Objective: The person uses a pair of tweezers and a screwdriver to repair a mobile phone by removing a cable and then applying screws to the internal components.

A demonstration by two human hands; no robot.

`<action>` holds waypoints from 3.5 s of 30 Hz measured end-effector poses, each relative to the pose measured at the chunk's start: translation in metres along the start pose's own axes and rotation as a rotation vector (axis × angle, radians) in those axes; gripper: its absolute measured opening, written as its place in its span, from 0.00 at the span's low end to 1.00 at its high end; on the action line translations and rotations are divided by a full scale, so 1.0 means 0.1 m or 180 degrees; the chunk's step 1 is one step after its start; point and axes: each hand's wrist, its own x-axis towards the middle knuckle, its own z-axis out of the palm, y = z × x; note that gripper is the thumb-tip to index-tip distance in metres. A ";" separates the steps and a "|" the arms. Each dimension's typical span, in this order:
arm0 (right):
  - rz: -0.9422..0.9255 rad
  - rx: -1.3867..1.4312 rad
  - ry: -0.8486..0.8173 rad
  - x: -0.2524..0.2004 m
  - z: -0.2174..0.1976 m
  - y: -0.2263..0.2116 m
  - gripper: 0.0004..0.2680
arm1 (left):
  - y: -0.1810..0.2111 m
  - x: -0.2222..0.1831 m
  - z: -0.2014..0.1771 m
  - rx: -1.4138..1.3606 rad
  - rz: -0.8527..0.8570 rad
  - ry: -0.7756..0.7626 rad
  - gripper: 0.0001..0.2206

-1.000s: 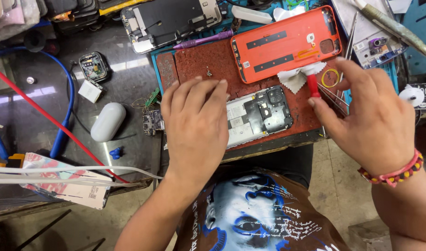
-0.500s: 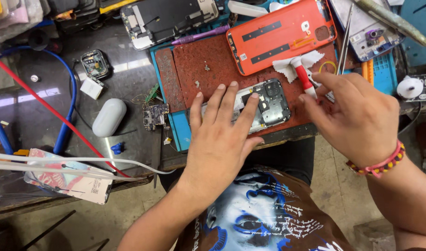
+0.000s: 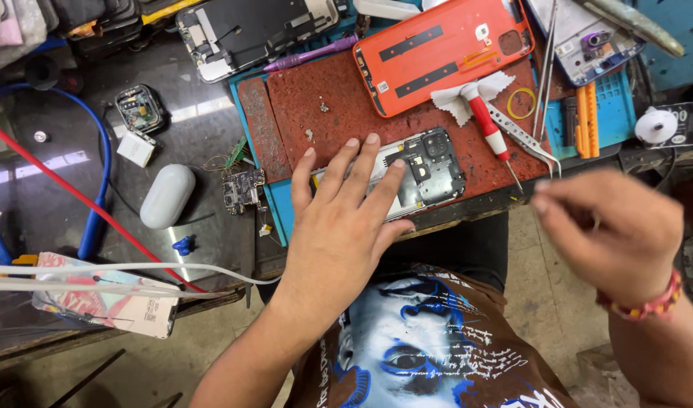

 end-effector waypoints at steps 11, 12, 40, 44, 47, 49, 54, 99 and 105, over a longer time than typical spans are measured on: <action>-0.1154 -0.1227 0.0004 1.08 0.15 -0.12 0.07 | 0.01 -0.04 -0.02 0.0053 -0.0024 0.0061 0.28; -0.1258 -0.1267 0.0003 1.10 0.15 -0.10 0.07 | 0.02 -0.04 -0.01 0.0053 -0.0023 0.0075 0.28; -0.0973 -0.0048 -0.0100 0.54 0.35 -0.38 0.06 | 0.15 -0.17 0.03 0.0012 0.0210 0.0235 0.23; -0.1323 -0.1102 -0.0372 0.53 0.44 -0.39 0.11 | 0.12 -0.15 0.09 -0.0035 0.0221 0.0221 0.20; -0.1337 -0.1434 -0.0550 0.53 0.48 -0.39 0.16 | 0.11 -0.15 0.09 0.0025 0.0230 0.0230 0.19; -0.1247 -0.1565 -0.0596 0.51 0.46 -0.39 0.18 | 0.11 -0.14 0.09 -0.0084 0.0213 0.0247 0.18; -0.1221 -0.1612 -0.0618 0.39 0.46 -0.47 0.19 | 0.08 -0.14 0.06 -0.0035 0.0228 0.0201 0.19; -0.0815 -0.1754 -0.0479 0.33 0.58 -0.43 0.20 | 0.11 -0.14 0.12 -0.0211 0.0151 0.0299 0.18; -0.0878 -0.1622 -0.0459 0.28 0.63 -0.46 0.22 | 0.11 -0.12 0.10 -0.0254 0.0105 0.0336 0.18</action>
